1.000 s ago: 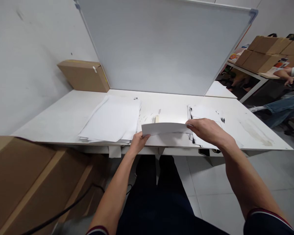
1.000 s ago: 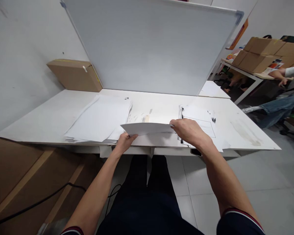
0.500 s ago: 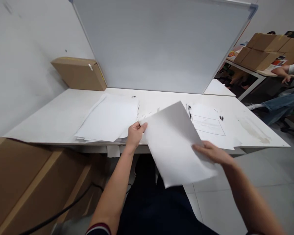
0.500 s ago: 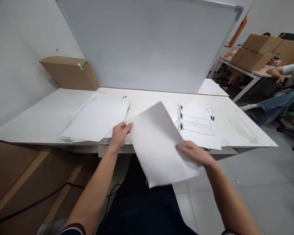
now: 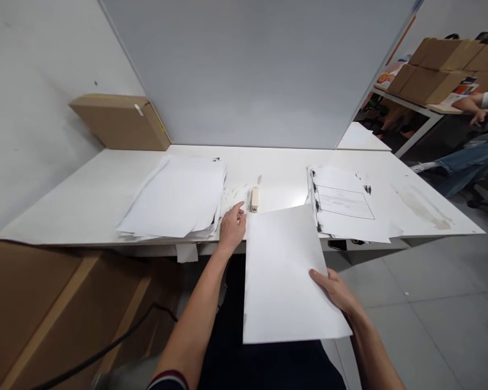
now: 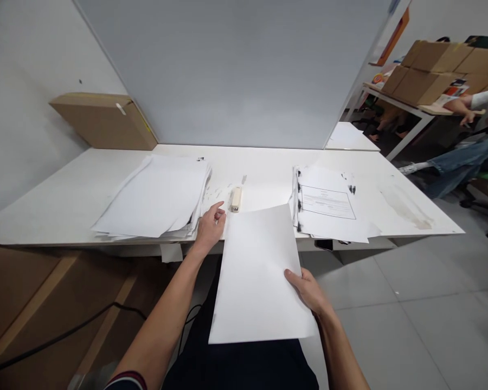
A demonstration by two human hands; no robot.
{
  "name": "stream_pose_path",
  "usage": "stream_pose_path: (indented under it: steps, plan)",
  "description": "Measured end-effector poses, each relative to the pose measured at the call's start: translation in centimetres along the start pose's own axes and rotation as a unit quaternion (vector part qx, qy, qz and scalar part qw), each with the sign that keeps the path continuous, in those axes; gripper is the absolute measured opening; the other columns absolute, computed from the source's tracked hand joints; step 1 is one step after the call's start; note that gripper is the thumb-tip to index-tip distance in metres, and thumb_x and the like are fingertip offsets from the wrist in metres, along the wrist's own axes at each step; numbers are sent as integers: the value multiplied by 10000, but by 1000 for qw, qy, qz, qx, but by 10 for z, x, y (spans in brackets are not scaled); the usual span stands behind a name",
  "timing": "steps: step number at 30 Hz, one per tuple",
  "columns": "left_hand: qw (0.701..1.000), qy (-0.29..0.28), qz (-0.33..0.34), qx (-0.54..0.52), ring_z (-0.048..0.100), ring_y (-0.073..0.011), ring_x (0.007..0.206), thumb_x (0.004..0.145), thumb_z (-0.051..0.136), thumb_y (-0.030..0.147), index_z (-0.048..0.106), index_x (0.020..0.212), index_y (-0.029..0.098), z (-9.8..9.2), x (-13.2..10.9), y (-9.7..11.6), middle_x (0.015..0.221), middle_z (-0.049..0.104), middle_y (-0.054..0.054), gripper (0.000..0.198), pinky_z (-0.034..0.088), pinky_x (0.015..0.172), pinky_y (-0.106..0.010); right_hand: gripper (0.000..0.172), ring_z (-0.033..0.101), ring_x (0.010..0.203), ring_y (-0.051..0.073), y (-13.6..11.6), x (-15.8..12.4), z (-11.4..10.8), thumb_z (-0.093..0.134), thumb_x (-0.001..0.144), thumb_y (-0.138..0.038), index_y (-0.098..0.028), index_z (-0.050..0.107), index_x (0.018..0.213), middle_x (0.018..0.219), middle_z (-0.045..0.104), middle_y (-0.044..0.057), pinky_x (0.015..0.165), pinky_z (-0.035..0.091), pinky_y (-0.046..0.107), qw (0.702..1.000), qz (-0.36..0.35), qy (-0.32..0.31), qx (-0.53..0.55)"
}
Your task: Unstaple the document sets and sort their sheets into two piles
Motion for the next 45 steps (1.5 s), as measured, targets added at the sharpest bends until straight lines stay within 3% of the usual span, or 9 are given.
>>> stream_pose_path:
  steps: [6,13,19,24,32,35,40,43,45]
  plan:
    - [999,-4,31,25,540,-173,801,807,476,176,514,1208,203,2,-3,1,916,639,-35,405,440,818,-326,387,674,649,228,-9,-3,-2,655,748,-434,-127,658,983,785,724,86,578,530,293,999,7,-29,-21]
    - [998,-8,49,33,541,-176,810,815,463,177,508,1224,202,2,-3,3,911,636,-36,412,430,821,-322,385,670,621,216,-8,7,-8,666,737,-422,-119,659,974,753,721,85,552,526,282,1000,-18,5,-1]
    - [989,-52,93,104,520,-200,898,852,372,145,385,1352,254,8,-4,13,967,606,-58,512,399,851,-350,353,672,613,213,-9,11,-9,672,736,-412,-127,655,943,755,724,84,541,526,271,1000,-19,11,2]
    - [982,-61,86,156,492,-207,870,836,352,100,451,1304,331,10,-4,14,995,581,-55,532,393,801,-338,369,679,635,230,-12,12,-9,664,739,-420,-122,650,956,769,725,91,555,532,291,1000,-22,8,-6]
    - [977,-54,97,182,487,-214,877,798,352,43,486,1280,320,10,-6,15,1018,566,-63,572,398,805,-340,399,679,655,234,-16,13,-15,670,730,-425,-126,632,992,788,725,89,560,534,299,999,-49,14,-17]
    - [977,-39,121,173,498,-215,877,840,340,80,434,1324,267,9,-9,17,989,591,-71,528,399,826,-349,363,675,646,232,-30,9,-36,684,716,-407,-138,626,954,779,723,86,554,536,299,995,-64,70,-33]
    - [982,7,170,79,545,-195,944,891,323,143,454,1294,184,1,-27,30,1011,630,-89,426,412,876,-343,293,642,568,208,-85,10,-106,687,700,-349,-153,619,907,750,712,81,505,518,299,969,-91,223,-55]
    - [983,50,170,36,579,-183,915,884,401,196,532,1193,201,-16,-48,33,973,652,-77,335,433,864,-339,226,622,561,206,-127,23,-150,683,679,-301,-158,617,841,726,699,79,500,500,308,949,-110,278,-96]
    - [981,100,163,30,593,-182,872,856,476,215,584,1076,212,-37,-65,29,914,661,-67,245,440,843,-343,227,615,570,227,-148,31,-176,685,667,-338,-172,615,805,708,688,89,502,489,338,933,-105,312,-144]
Point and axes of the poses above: each hand's wrist, its own x-axis towards the middle knuckle, its own z-axis out of the palm, y = z × x, the point moved 7 cm from there along x, towards the middle knuckle
